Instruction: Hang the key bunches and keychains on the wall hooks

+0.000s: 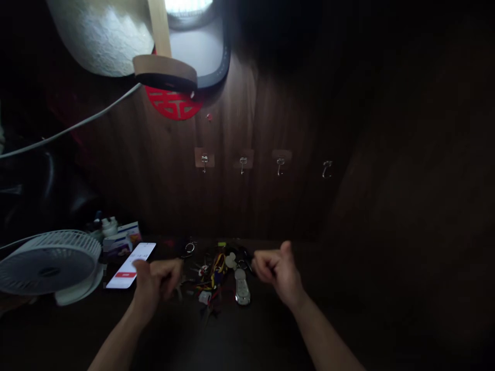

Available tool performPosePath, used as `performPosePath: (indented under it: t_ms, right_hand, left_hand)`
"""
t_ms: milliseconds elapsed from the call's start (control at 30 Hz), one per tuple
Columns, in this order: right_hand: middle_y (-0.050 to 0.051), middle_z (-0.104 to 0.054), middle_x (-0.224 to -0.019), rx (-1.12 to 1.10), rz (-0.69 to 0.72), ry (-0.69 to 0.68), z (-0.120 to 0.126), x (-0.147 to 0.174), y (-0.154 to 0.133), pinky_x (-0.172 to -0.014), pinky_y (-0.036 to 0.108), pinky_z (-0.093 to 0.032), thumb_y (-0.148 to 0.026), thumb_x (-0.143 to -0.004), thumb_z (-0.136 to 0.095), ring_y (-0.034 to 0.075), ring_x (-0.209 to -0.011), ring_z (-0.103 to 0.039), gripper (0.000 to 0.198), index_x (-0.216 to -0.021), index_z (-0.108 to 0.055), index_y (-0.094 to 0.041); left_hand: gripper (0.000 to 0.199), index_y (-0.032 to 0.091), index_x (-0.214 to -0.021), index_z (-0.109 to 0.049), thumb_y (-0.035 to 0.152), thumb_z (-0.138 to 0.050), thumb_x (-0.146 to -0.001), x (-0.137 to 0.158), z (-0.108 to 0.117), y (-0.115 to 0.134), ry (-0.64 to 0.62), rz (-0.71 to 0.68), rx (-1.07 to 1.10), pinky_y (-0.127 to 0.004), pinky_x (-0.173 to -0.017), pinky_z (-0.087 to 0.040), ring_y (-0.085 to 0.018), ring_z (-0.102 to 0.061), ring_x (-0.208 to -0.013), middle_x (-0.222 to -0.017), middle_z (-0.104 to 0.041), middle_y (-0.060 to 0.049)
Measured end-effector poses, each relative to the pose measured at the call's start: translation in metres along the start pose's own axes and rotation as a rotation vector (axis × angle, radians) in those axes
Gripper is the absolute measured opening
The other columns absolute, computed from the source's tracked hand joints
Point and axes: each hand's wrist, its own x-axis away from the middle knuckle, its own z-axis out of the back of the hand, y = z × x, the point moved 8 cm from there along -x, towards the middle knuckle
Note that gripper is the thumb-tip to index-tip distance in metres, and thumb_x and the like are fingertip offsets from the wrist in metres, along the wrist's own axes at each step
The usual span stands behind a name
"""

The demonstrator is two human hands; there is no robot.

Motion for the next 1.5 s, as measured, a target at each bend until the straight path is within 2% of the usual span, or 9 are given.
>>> performPosePath:
  t_ms: [200, 633, 767, 867, 933, 1033, 1133, 1300, 1500]
  right_hand:
    - [-0.005, -0.02, -0.035, 0.019, -0.103, 0.254, 0.043, -0.009, 0.015, -0.042, 0.025, -0.008, -0.075, -0.077, -0.004, 0.008, -0.037, -0.015, 0.069, -0.043, -0.031, -0.021]
    - [-0.005, -0.022, -0.036, 0.155, -0.111, 0.319, 0.015, -0.026, 0.033, -0.042, 0.025, -0.011, -0.075, -0.077, -0.004, 0.008, -0.038, -0.017, 0.068, -0.044, -0.03, -0.021]
    - [-0.002, -0.041, -0.044, 0.389, -0.156, 0.337, 0.014, -0.031, 0.051, -0.043, 0.023, -0.025, -0.07, -0.081, -0.013, 0.01, -0.042, -0.033, 0.065, -0.051, -0.041, -0.02]
    - [0.003, -0.06, -0.072, 0.737, -0.142, 0.23, 0.0, -0.039, 0.064, -0.064, 0.026, -0.041, -0.054, -0.084, -0.039, 0.015, -0.07, -0.054, 0.042, -0.07, -0.058, -0.018]
    - [0.005, -0.062, -0.099, 0.924, -0.097, 0.091, -0.017, -0.043, 0.075, -0.085, 0.031, -0.04, -0.04, -0.083, -0.049, 0.019, -0.096, -0.054, 0.025, -0.089, -0.063, -0.021]
    - [0.004, -0.049, -0.13, 1.13, -0.083, -0.13, -0.042, -0.042, 0.096, -0.101, 0.038, -0.029, -0.031, -0.085, -0.049, 0.021, -0.121, -0.04, 0.03, -0.113, -0.058, -0.026]
    - [0.001, -0.048, -0.133, 1.281, -0.107, -0.269, -0.054, -0.039, 0.11, -0.106, 0.045, -0.018, -0.033, -0.088, -0.044, 0.022, -0.128, -0.032, 0.032, -0.119, -0.055, -0.031]
    - [-0.001, -0.052, -0.13, 1.327, -0.136, -0.27, -0.049, -0.04, 0.112, -0.107, 0.044, -0.017, -0.037, -0.09, -0.041, 0.021, -0.128, -0.034, 0.031, -0.116, -0.058, -0.032]
    - [0.001, -0.053, -0.129, 1.335, -0.154, -0.174, -0.014, -0.042, 0.114, -0.106, 0.045, -0.02, -0.032, -0.088, -0.044, 0.021, -0.126, -0.037, 0.029, -0.11, -0.062, -0.029]
  left_hand:
    - [0.077, 0.023, -0.037, -0.034, 0.083, 0.008, -0.059, -0.021, 0.045, -0.056, 0.16, 0.201, 0.079, -0.021, -0.035, -0.012, -0.007, -0.018, -0.029, -0.031, -0.02, 0.007]
    - [0.076, 0.024, -0.036, -0.035, 0.085, 0.004, -0.057, -0.037, 0.089, -0.074, 0.143, 0.245, 0.066, -0.02, -0.033, -0.012, -0.007, -0.017, -0.029, -0.031, -0.019, 0.008]
    - [0.075, 0.022, -0.04, -0.042, 0.078, -0.001, -0.068, -0.051, 0.095, -0.079, 0.14, 0.235, 0.015, -0.02, -0.032, -0.022, -0.009, -0.026, -0.029, -0.032, -0.025, 0.007]
    - [0.059, 0.019, -0.062, -0.061, 0.065, -0.026, -0.078, -0.067, 0.095, -0.08, 0.138, 0.198, -0.179, -0.023, -0.039, -0.04, -0.015, -0.055, -0.046, -0.05, -0.057, 0.0]
    - [0.041, 0.021, -0.086, -0.065, 0.051, -0.038, -0.081, -0.079, 0.091, -0.076, 0.121, 0.079, -0.361, -0.028, -0.057, -0.051, -0.02, -0.065, -0.072, -0.08, -0.07, -0.003]
    - [0.035, 0.022, -0.105, -0.062, 0.033, -0.037, -0.083, -0.092, 0.079, -0.079, 0.1, -0.096, -0.506, -0.035, -0.088, -0.046, -0.021, -0.06, -0.101, -0.108, -0.066, -0.005]
    - [0.039, 0.02, -0.112, -0.059, 0.023, -0.033, -0.083, -0.098, 0.069, -0.099, 0.069, -0.14, -0.522, -0.037, -0.1, -0.038, -0.02, -0.053, -0.113, -0.121, -0.06, -0.006]
    - [0.039, 0.021, -0.115, -0.058, 0.019, -0.038, -0.081, -0.096, 0.056, -0.132, -0.029, -0.185, -0.616, -0.045, -0.103, -0.034, -0.023, -0.047, -0.121, -0.129, -0.055, -0.007]
    - [0.063, 0.018, -0.137, -0.029, 0.027, -0.052, -0.079, -0.09, 0.065, -0.129, -0.036, -0.124, -0.721, -0.044, -0.099, -0.038, -0.026, -0.043, -0.124, -0.136, -0.046, -0.013]
